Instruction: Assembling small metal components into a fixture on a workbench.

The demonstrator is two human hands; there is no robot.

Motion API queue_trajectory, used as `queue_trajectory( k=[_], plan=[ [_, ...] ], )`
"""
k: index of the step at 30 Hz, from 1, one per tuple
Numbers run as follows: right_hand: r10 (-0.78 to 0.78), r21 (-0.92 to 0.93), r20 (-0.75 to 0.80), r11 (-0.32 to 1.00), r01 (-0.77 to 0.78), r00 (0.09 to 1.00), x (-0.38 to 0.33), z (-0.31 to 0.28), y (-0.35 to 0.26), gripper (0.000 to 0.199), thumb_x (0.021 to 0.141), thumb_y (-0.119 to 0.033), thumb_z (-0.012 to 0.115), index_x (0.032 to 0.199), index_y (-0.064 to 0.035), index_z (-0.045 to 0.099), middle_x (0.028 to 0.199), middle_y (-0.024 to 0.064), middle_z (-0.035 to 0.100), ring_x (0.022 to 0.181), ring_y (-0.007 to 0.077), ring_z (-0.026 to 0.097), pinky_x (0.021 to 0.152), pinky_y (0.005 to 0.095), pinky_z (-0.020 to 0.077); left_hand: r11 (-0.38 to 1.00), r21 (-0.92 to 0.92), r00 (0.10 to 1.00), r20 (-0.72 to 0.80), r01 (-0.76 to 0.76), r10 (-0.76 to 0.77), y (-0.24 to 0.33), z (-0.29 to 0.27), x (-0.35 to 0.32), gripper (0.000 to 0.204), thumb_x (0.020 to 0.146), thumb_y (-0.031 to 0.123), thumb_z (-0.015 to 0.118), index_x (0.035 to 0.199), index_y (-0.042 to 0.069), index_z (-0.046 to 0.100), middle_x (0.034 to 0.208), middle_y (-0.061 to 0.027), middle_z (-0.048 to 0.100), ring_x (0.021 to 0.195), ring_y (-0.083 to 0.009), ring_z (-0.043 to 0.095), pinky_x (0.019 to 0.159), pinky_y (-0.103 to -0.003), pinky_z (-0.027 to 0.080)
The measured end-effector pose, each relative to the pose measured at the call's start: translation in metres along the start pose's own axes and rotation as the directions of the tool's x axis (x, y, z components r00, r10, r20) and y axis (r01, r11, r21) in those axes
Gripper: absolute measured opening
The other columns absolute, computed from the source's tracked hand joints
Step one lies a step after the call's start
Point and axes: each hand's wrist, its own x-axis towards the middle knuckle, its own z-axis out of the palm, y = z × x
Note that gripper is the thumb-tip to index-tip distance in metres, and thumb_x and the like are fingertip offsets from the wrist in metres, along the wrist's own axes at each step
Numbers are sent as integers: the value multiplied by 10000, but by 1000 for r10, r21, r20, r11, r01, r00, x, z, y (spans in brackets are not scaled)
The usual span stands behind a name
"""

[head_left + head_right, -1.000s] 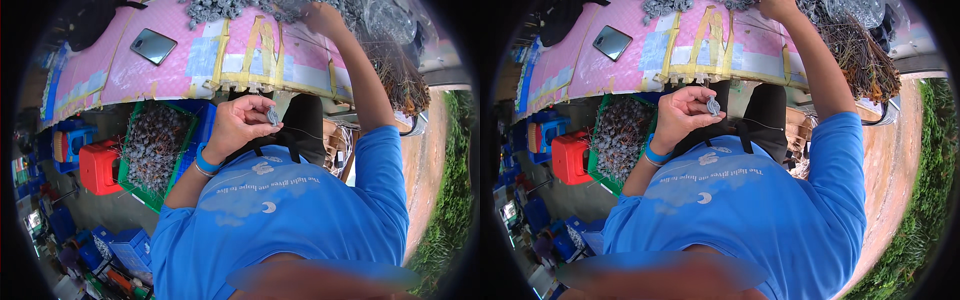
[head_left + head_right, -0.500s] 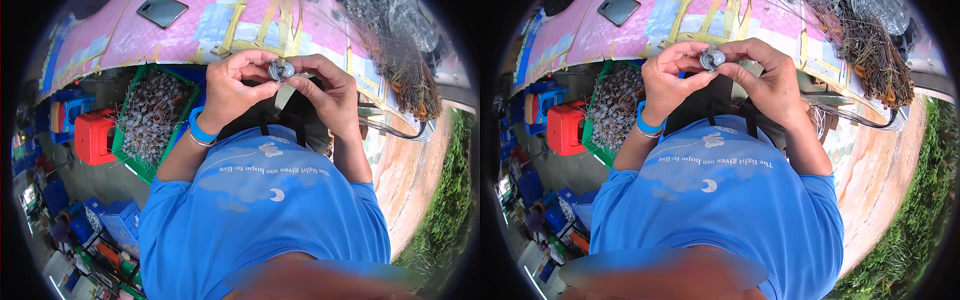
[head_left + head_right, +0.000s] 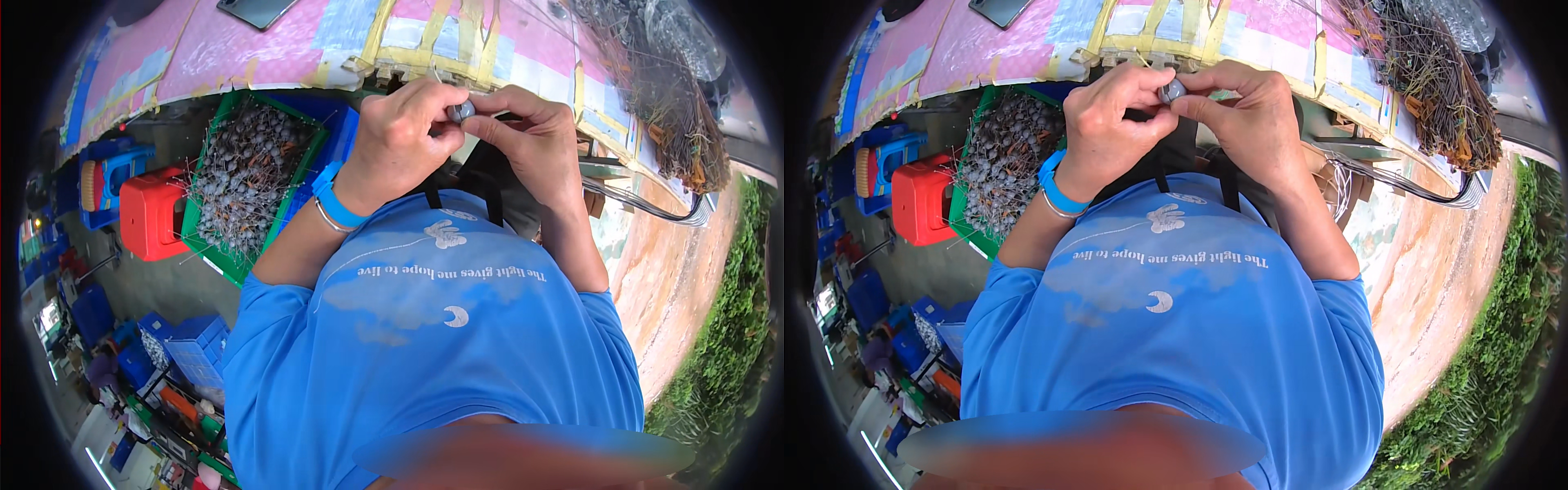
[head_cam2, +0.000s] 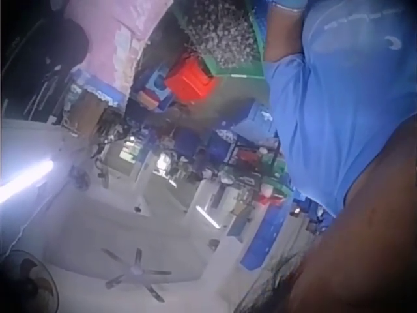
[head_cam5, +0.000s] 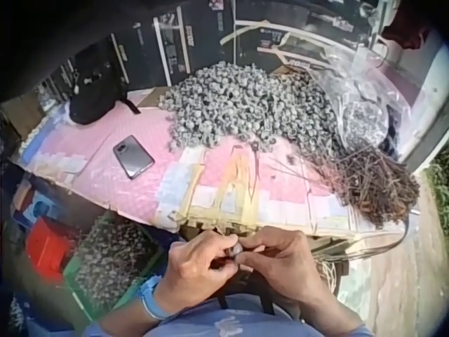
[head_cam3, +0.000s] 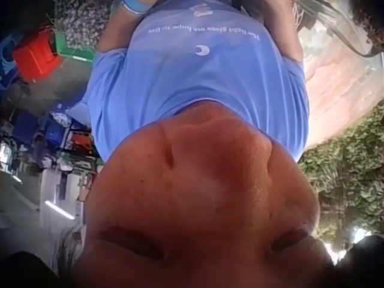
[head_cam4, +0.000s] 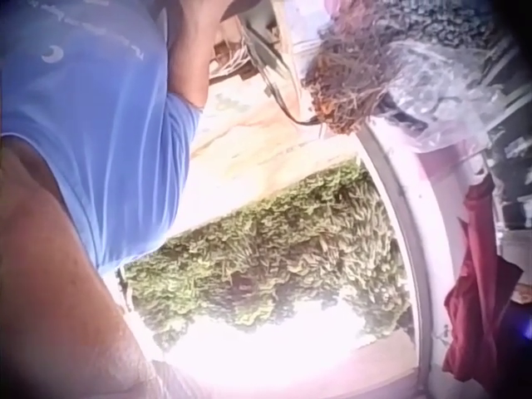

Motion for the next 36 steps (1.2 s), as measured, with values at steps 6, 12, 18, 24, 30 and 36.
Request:
queue_trajectory(
  k=[6, 12, 18, 24, 30, 36],
  plan=[
    [90, 152, 34, 984, -94, 995, 9, -15, 10, 157, 829, -33, 745, 978, 13, 732, 914, 51, 722, 835, 106, 652, 778, 240, 521, 987, -115, 992, 78, 110, -102, -7, 1, 6, 386, 688, -88, 738, 1050, 17, 654, 957, -97, 683, 753, -162, 712, 636, -257, 575],
    [-9, 565, 211, 817, -114, 977, 13, -20, 30, 274, 905, -97, 681, 1162, -4, 658, 1039, 73, 684, 990, 132, 609, 922, 296, 470, 814, -463, 936, 201, 351, -290, -9, 6, 4, 445, 769, -127, 700, 1193, -14, 629, 1327, -151, 583, 971, -175, 690, 788, -251, 589],
    [-103, 638, 234, 766, -73, 967, 18, -10, 29, 363, 941, -158, 629, 1224, 62, 570, 1073, 146, 655, 1001, 203, 628, 923, 334, 485, 765, -568, 945, 74, 303, -319, 9, 8, 10, 403, 752, -100, 691, 1132, 33, 688, 1180, -160, 676, 836, -129, 712, 755, -246, 580],
    [-116, 601, 83, 798, 43, 990, 19, -4, 23, 324, 948, -145, 616, 1192, 65, 573, 1076, 149, 654, 1009, 224, 629, 926, 338, 484, 740, -440, 859, 220, 510, -461, 31, -7, 29, 540, 757, -86, 706, 1263, -20, 530, 896, -137, 696, 802, -158, 708, 682, -268, 562],
    [-132, 591, -79, 792, 153, 988, 14, 10, 30, 270, 918, -62, 648, 1169, 27, 605, 1101, 124, 661, 1013, 189, 628, 923, 333, 487, 860, -437, 949, -43, 263, -311, 9, -2, 19, 277, 764, -72, 729, 1030, -4, 701, 1010, -121, 705, 808, -146, 710, 721, -258, 595],
    [-293, 416, -13, 868, 272, 956, 7, 4, 23, 234, 885, 6, 676, 1119, 17, 668, 1085, 96, 699, 987, 143, 656, 892, 283, 542, 936, -342, 997, 1, 78, -82, -3, -26, 0, 254, 814, -35, 742, 1049, -78, 657, 1112, -134, 665, 845, -157, 696, 706, -242, 594]
  ],
)
